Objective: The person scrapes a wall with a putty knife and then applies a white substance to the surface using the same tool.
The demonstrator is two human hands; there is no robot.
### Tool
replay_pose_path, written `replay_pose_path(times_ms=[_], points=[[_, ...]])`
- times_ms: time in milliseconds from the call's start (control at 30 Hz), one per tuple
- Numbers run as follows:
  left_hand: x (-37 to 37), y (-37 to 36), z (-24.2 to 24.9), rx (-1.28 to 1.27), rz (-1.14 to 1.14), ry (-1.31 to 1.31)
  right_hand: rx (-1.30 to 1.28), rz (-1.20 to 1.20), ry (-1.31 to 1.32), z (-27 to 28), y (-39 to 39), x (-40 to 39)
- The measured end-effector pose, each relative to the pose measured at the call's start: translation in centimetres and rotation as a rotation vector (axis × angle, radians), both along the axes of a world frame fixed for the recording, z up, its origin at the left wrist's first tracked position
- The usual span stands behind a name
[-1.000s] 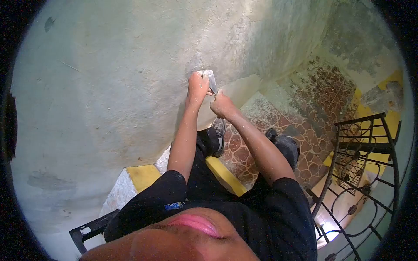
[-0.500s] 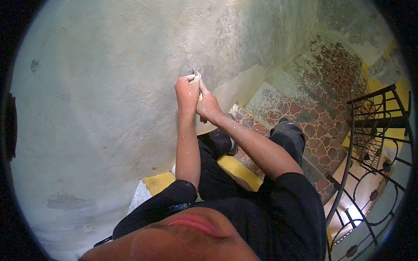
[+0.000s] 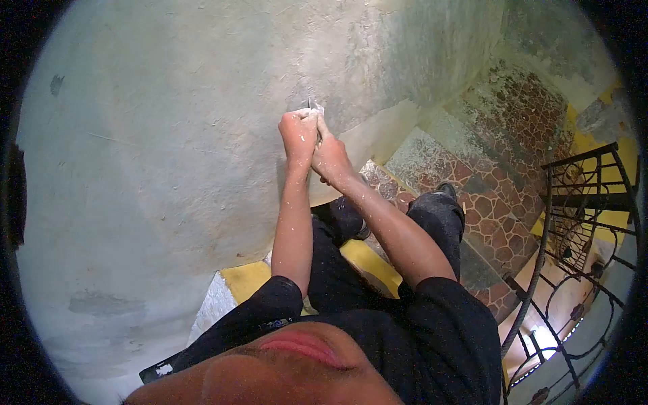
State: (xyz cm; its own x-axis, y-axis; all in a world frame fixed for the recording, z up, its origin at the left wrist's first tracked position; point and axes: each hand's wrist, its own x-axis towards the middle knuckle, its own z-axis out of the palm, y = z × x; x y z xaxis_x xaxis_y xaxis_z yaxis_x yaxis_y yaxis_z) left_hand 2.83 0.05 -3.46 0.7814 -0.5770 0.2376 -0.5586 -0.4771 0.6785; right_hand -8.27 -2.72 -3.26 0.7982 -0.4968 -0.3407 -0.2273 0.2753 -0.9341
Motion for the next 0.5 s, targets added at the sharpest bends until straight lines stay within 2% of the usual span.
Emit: replay_pose_path(times_ms=[200,500], points=[[-0.7,-1.0,-0.5,-0.03,0.003,-0.03,-0.086,-0.034,-0.028,-0.7,-0.8,-0.4],[-0.3,-1.6,-0.9,-0.073,0.012,-0.077,-0.061,-0.091,-0.067,-1.9,-0.4,0.3]])
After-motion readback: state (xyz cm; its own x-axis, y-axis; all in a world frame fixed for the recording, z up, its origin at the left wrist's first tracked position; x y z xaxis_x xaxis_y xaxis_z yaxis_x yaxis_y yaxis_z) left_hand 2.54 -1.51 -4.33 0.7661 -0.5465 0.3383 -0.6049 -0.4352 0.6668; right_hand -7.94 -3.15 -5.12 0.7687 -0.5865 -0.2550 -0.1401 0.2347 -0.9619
